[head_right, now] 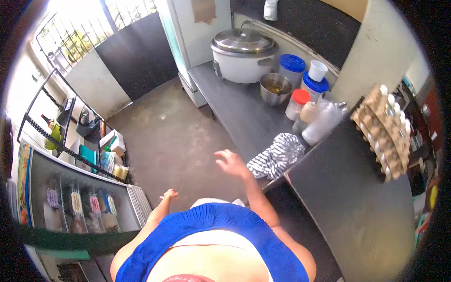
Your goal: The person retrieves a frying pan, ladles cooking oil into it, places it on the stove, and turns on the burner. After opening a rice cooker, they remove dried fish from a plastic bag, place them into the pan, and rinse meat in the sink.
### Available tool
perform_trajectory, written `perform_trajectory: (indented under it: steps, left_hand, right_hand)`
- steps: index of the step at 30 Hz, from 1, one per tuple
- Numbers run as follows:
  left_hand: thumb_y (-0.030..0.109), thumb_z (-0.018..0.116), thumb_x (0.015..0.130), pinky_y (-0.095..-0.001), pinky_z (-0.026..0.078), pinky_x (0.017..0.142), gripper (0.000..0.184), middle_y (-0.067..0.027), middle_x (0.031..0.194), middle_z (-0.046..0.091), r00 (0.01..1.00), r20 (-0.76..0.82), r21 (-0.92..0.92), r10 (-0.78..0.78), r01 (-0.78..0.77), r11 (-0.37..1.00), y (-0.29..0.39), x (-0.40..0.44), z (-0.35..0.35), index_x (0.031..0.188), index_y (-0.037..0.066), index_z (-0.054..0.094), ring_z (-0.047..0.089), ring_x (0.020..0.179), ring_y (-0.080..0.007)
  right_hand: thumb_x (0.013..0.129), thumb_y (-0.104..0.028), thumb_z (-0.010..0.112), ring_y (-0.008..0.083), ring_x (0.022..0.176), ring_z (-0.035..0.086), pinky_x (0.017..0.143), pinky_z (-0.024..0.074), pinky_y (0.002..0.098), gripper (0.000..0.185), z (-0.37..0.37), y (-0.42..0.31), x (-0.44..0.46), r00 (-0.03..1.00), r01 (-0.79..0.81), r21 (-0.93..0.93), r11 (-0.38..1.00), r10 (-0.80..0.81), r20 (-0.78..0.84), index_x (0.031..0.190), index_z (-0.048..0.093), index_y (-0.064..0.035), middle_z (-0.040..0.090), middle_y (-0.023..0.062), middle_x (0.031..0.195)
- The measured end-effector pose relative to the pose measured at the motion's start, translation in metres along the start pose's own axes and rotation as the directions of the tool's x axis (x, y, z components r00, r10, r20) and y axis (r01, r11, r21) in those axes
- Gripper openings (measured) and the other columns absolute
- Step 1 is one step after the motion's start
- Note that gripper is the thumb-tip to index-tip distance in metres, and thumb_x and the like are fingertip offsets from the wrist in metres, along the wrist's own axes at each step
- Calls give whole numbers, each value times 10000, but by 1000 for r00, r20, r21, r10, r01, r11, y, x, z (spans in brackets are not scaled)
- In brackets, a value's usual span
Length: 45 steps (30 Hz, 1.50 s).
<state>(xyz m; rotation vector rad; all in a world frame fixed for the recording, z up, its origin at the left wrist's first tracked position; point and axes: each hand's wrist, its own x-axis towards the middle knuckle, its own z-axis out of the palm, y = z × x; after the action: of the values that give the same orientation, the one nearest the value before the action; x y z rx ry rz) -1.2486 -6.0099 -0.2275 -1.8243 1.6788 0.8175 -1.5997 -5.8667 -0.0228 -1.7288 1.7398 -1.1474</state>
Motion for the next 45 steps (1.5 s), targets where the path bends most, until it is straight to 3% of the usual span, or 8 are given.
perform_trajectory:
  steps: [3,13,17,19,22,31,38,45]
  left_hand:
    - [302,631,785,-522,364,1025,339,-80,1076,689,997,-17,-75,-74,72,995,-42,74,13,1087,160,693,615,1083,-290]
    - [226,632,772,-445,440,940,407,-124,1122,661,989,140,-436,56,11,900,-82,222,-113,1157,93,643,610,1080,-259]
    - [195,632,767,-414,470,906,437,-142,1141,649,978,5,-578,209,-168,798,-18,329,-233,1184,67,622,608,1078,-247]
    - [153,605,781,-331,525,763,397,-122,1059,676,971,-181,-347,155,-211,914,30,357,-287,1157,27,624,649,936,-220]
    - [164,607,788,-345,513,828,401,-127,1077,673,966,-146,-510,212,-257,821,84,423,-331,1168,36,620,641,986,-228]
    - [174,636,826,-336,520,716,377,-115,970,683,826,-52,-591,561,-478,650,197,493,-365,1169,20,608,636,836,-204]
    - [149,617,831,-333,515,659,323,-101,907,682,905,205,-400,372,-269,876,190,513,-405,1120,5,623,627,772,-192]
    - [137,599,836,-336,513,646,288,-93,876,681,868,225,-343,442,-354,870,266,570,-484,1086,-1,633,625,755,-198]
  right_hand:
    - [851,-189,627,279,970,619,852,486,360,301,-9,8,76,997,-58,169,984,66,-42,1116,623,-48,631,153,1037]
    - [869,-166,614,276,1047,607,913,463,359,270,8,97,290,977,-205,145,968,212,-32,1115,638,-59,650,133,1097]
    - [866,-150,619,264,933,641,821,501,352,207,-37,116,406,954,-106,36,994,112,-278,1038,666,-46,666,133,1015]
    - [854,-148,623,293,867,640,780,507,378,177,-70,145,466,878,-64,-122,991,-2,-478,992,682,-54,663,141,949]
    - [829,-138,627,323,880,602,798,485,404,148,-133,171,549,741,-110,-351,930,-158,-652,945,701,-82,642,137,938]
    - [807,-186,648,350,1091,526,913,451,453,404,-285,257,701,694,-527,-735,426,-282,-662,1207,608,-153,586,167,1138]
    - [855,-282,603,359,1098,554,905,458,453,360,-323,286,741,804,-572,-647,504,188,-564,1157,619,-87,590,185,1171]
    - [853,-255,634,364,1035,584,873,468,433,373,-333,300,745,789,-525,-625,577,56,-612,1180,618,-76,635,175,1078]
